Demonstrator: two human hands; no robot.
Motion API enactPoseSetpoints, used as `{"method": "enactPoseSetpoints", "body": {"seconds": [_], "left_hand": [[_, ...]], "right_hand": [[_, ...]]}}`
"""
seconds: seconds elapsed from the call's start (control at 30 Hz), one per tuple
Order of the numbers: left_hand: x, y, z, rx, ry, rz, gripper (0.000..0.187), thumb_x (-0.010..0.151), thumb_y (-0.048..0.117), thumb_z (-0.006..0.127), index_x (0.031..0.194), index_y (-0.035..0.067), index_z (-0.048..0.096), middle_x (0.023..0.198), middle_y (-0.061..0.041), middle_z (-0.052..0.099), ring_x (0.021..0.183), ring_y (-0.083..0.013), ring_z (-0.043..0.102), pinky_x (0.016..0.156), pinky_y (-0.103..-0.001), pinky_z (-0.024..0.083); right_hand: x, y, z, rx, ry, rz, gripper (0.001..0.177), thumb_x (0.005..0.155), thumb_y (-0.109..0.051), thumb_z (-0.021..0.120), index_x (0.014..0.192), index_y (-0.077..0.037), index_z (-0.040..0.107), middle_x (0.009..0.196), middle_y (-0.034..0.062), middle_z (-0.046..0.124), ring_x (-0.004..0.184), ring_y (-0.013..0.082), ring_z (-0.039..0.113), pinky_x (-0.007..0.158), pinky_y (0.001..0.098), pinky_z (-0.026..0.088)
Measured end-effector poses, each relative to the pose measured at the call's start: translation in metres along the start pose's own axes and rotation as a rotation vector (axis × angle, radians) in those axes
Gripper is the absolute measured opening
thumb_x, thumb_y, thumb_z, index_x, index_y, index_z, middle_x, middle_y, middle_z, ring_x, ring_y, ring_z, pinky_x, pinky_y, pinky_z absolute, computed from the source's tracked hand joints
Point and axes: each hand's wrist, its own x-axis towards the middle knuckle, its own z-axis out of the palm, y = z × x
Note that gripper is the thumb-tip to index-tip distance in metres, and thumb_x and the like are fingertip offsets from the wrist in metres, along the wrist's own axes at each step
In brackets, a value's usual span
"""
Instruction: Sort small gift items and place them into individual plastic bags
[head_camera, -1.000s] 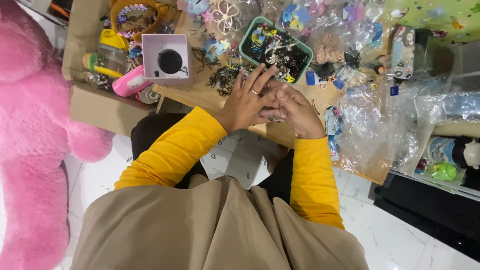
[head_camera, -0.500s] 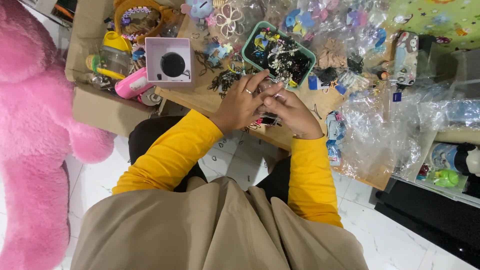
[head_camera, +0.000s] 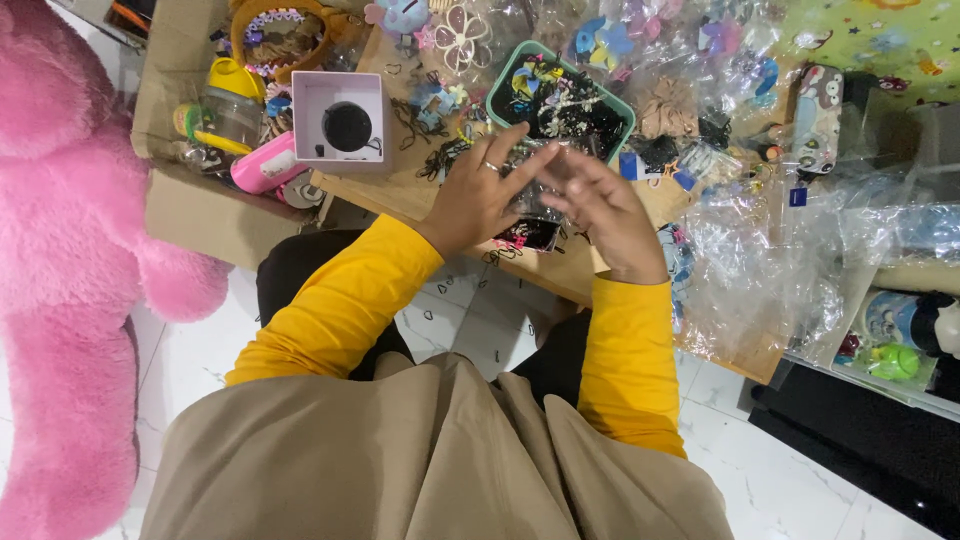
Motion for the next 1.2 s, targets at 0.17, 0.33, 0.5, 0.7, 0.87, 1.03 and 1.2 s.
{"method": "enactPoseSetpoints", "body": {"seconds": [0.17, 0.33, 0.5, 0.7, 0.87, 1.03, 1.2], "left_hand": [[0.003, -0.012, -0.001, 0.073, 0.045, -0.022, 0.105, 0.081, 0.02, 0.088, 0.165, 0.021, 0.025, 0.148, -0.024, 0.038, 0.114, -0.0412, 0.06, 0.085, -0.048, 0.059], [0.009, -0.028, -0.007, 0.058, -0.031, -0.188, 0.111, 0.077, 0.037, 0.099, 0.162, 0.021, 0.031, 0.153, -0.021, 0.04, 0.133, -0.0352, 0.052, 0.098, -0.044, 0.06], [0.017, -0.05, -0.02, -0.116, 0.106, -0.465, 0.127, 0.079, 0.033, 0.105, 0.166, 0.028, 0.013, 0.162, -0.019, 0.027, 0.145, -0.0407, 0.039, 0.111, -0.053, 0.055], [0.016, -0.071, -0.04, -0.262, 0.312, -0.434, 0.128, 0.087, 0.018, 0.104, 0.167, 0.028, 0.005, 0.164, -0.012, 0.033, 0.152, -0.0353, 0.034, 0.122, -0.05, 0.045], [0.021, -0.061, -0.037, -0.198, 0.258, -0.46, 0.13, 0.082, 0.028, 0.108, 0.165, 0.027, 0.008, 0.162, -0.016, 0.033, 0.15, -0.0382, 0.039, 0.112, -0.049, 0.054], [0.026, -0.046, -0.04, -0.3, 0.161, -0.496, 0.126, 0.085, 0.026, 0.106, 0.165, 0.028, 0.008, 0.166, -0.018, 0.028, 0.154, -0.0445, 0.031, 0.112, -0.056, 0.053], [0.022, -0.041, -0.029, -0.236, 0.249, -0.285, 0.122, 0.089, 0.026, 0.106, 0.166, 0.02, 0.011, 0.166, -0.014, 0.029, 0.157, -0.0342, 0.029, 0.131, -0.054, 0.035]], "right_hand": [[-0.008, 0.001, -0.024, 0.011, 0.183, -0.125, 0.052, 0.107, -0.035, 0.056, 0.147, -0.002, 0.049, 0.149, 0.0287, 0.049, 0.134, 0.0437, 0.054, 0.11, 0.0545, 0.051], [-0.011, -0.003, -0.037, 0.096, 0.503, -0.099, 0.031, 0.102, -0.03, 0.065, 0.126, -0.011, 0.066, 0.135, 0.0136, 0.068, 0.115, 0.0257, 0.071, 0.092, 0.0319, 0.06], [-0.009, 0.004, -0.041, -0.03, 0.666, -0.036, 0.028, 0.1, -0.029, 0.066, 0.121, -0.009, 0.067, 0.128, 0.0099, 0.071, 0.104, 0.0196, 0.074, 0.09, 0.0307, 0.062], [-0.01, 0.014, -0.046, -0.4, 0.662, -0.008, 0.026, 0.103, -0.024, 0.066, 0.126, -0.011, 0.067, 0.118, 0.0028, 0.071, 0.104, 0.0128, 0.066, 0.086, 0.0282, 0.057], [-0.014, 0.028, -0.061, -0.736, 0.654, -0.074, 0.024, 0.102, -0.017, 0.068, 0.125, -0.008, 0.067, 0.132, 0.0116, 0.063, 0.108, 0.0201, 0.065, 0.086, 0.0332, 0.057], [-0.029, 0.029, -0.074, -1.105, 0.651, -0.06, 0.032, 0.101, -0.023, 0.071, 0.127, -0.005, 0.069, 0.136, 0.0177, 0.058, 0.106, 0.0302, 0.064, 0.076, 0.0425, 0.054], [-0.055, 0.029, -0.088, -1.14, 0.639, -0.023, 0.033, 0.1, -0.021, 0.069, 0.128, -0.004, 0.07, 0.133, 0.0219, 0.057, 0.105, 0.0348, 0.066, 0.091, 0.0436, 0.055]]}}
